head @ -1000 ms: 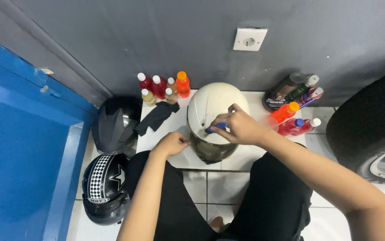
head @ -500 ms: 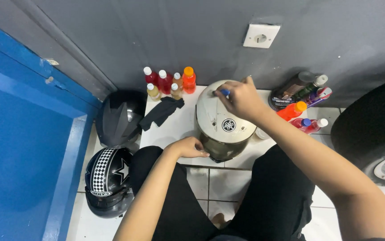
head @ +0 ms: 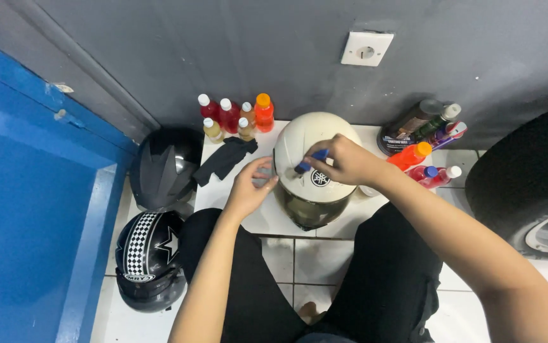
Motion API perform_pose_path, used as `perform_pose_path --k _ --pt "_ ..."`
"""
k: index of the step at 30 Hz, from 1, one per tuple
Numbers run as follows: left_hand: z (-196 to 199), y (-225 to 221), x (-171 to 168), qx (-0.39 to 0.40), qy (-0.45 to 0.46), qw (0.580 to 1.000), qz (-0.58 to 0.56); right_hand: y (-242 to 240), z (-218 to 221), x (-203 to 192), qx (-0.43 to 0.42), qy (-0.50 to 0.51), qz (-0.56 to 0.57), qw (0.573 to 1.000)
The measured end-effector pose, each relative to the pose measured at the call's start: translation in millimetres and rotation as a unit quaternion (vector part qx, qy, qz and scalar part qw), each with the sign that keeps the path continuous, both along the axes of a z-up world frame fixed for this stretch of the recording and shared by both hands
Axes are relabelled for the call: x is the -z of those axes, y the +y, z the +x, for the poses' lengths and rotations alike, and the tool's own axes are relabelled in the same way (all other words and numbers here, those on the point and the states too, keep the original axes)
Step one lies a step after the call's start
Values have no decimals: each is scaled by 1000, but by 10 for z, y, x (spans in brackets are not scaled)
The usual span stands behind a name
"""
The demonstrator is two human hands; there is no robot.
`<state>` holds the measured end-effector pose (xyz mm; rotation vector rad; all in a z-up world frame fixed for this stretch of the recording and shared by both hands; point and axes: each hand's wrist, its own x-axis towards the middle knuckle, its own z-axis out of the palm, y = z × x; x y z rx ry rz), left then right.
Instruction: The person paints a white motorcycle helmet with a brush, applying a light-colored substance to the top, sides, and front sections. The helmet is rotated to access different areas, and the brush is repeatedly dipped into a small container.
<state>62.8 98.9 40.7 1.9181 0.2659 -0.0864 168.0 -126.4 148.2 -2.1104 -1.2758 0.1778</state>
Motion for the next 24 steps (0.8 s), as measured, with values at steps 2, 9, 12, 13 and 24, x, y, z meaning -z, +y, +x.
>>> perform_pose_path --k 2,9,12,13,24 --pt "-231 -89 -183 -64 -4 973 -222 -226 174 40 41 31 23 998" --pt "-1171 -18 -180 -168 -21 667 -726 -926 98 511 121 50 109 985" --pt "-1476 -8 -157 -96 -46 686 -720 -947 -152 352 38 118 72 990" --pt "-1555 1 -157 -96 -44 686 -720 -993 -110 384 40 119 72 989" --pt "-2021 512 -25 -46 235 789 -566 -1177 -32 343 128 26 100 986"
